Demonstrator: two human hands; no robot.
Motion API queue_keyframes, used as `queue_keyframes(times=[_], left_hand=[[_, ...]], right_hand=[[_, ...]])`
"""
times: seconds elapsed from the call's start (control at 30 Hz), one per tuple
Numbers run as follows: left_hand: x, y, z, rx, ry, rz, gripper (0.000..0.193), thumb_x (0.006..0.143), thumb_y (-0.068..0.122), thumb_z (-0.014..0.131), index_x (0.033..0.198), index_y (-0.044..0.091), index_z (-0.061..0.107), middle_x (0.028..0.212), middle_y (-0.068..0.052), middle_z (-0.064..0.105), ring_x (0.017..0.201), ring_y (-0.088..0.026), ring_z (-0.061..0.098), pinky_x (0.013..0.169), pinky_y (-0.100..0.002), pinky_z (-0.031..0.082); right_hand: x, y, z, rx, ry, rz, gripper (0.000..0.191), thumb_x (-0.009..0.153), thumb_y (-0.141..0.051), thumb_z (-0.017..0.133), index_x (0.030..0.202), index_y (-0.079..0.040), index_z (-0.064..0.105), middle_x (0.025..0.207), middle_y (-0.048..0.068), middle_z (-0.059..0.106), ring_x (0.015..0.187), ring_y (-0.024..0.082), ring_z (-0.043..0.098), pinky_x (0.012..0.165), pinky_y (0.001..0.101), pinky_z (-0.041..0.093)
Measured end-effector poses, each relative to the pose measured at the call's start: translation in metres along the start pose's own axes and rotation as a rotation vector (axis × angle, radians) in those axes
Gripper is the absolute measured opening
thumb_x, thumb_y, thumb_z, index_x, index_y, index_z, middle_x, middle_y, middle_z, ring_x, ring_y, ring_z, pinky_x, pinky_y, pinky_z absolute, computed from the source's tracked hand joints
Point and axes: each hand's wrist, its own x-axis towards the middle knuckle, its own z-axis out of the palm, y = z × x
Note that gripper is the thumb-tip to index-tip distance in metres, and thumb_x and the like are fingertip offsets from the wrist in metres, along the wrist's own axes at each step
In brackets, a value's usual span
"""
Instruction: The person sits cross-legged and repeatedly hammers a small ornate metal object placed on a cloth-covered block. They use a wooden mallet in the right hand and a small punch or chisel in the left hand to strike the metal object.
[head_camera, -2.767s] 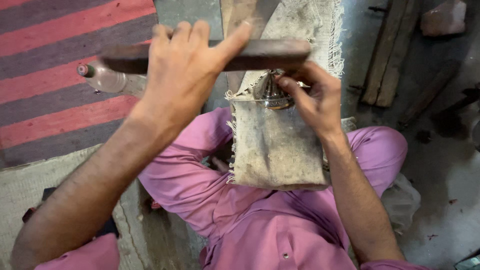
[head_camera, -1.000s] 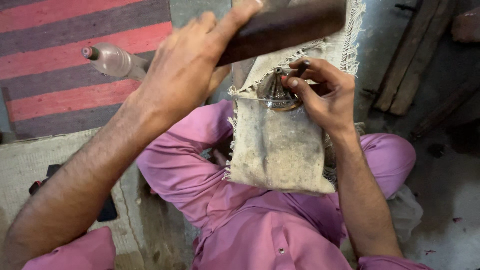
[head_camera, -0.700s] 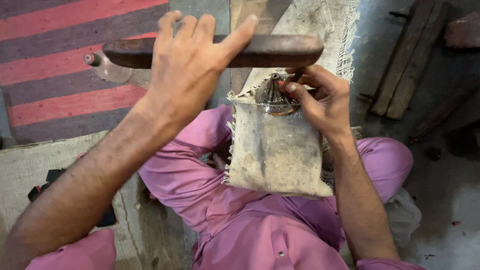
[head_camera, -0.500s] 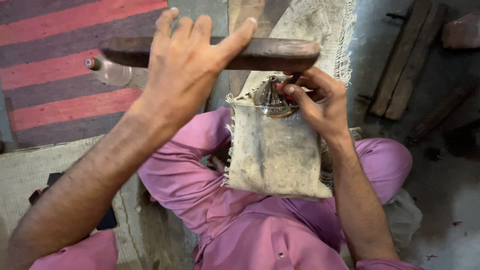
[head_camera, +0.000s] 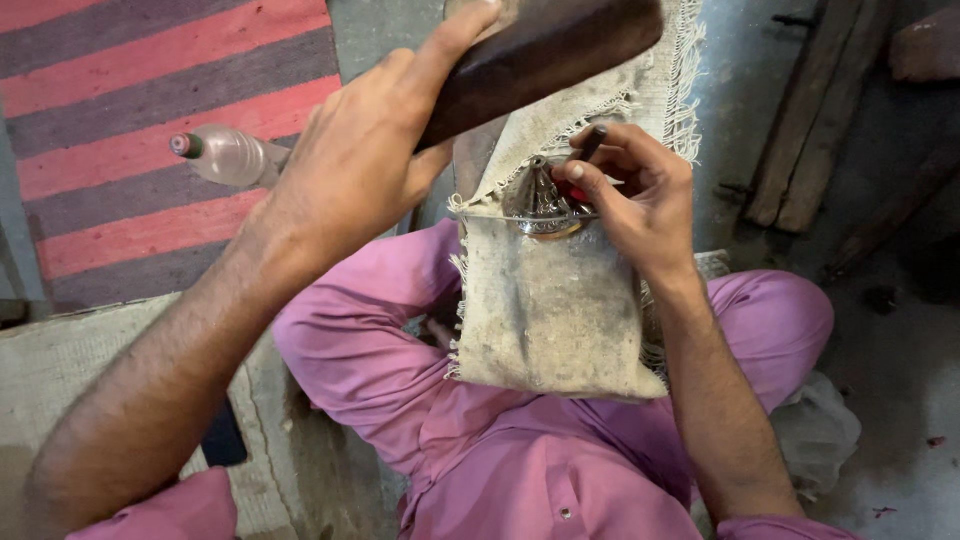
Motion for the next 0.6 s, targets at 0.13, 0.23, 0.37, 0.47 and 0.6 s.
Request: queue_keyframes(times=[0.13, 0.23, 0.37, 0.47, 0.6], left_hand=[[0.005, 0.002, -0.003, 0.568, 0.043, 0.136, 0.065, 0.099, 0.004, 0.070, 0.154, 0.026, 0.045, 0.094, -0.014, 0.060, 0.090, -0.036, 0.064, 0.082, -0.056, 0.052], [0.006, 0.000, -0.005, 0.206, 0.044, 0.114, 0.078, 0.092, -0.001, 0.064, 0.163, 0.021, 0.043, 0.105, -0.016, 0.060, 0.099, -0.038, 0.062, 0.079, -0.051, 0.050], [0.004, 0.001, -0.003, 0.514, 0.060, 0.123, 0.059, 0.099, 0.012, 0.062, 0.156, 0.027, 0.051, 0.099, -0.012, 0.060, 0.093, -0.031, 0.062, 0.080, -0.050, 0.049], [0.000, 0.001, -0.001, 0.334, 0.017, 0.051, 0.063, 0.095, 0.008, 0.062, 0.155, 0.024, 0.050, 0.099, -0.014, 0.059, 0.092, -0.033, 0.062, 0.077, -0.048, 0.048], [-0.008, 0.001, 0.001, 0.536, 0.064, 0.090, 0.062, 0.099, 0.006, 0.068, 0.155, 0.027, 0.049, 0.097, -0.010, 0.060, 0.091, -0.032, 0.065, 0.078, -0.048, 0.050]], right_hand=[[0.001, 0.003, 0.002, -0.075, -0.018, -0.015, 0.019, 0.102, 0.002, 0.073, 0.120, 0.004, 0.068, 0.107, 0.013, 0.075, 0.100, 0.019, 0.077, 0.090, 0.0290, 0.067], [0.002, 0.002, 0.001, -0.088, -0.034, 0.007, 0.017, 0.101, 0.001, 0.071, 0.118, 0.004, 0.069, 0.105, 0.013, 0.077, 0.099, 0.019, 0.079, 0.089, 0.0294, 0.069], [0.001, -0.001, -0.002, -0.031, -0.080, -0.008, 0.019, 0.102, 0.002, 0.070, 0.120, 0.005, 0.068, 0.108, 0.015, 0.075, 0.102, 0.020, 0.077, 0.093, 0.0312, 0.067], [0.000, -0.003, 0.000, -0.001, -0.093, 0.011, 0.019, 0.102, 0.002, 0.070, 0.121, 0.005, 0.067, 0.107, 0.015, 0.075, 0.102, 0.020, 0.076, 0.094, 0.0316, 0.067], [0.004, 0.000, -0.003, 0.080, -0.097, 0.059, 0.019, 0.105, 0.001, 0.066, 0.124, 0.003, 0.066, 0.107, 0.012, 0.077, 0.102, 0.019, 0.078, 0.097, 0.0314, 0.068]])
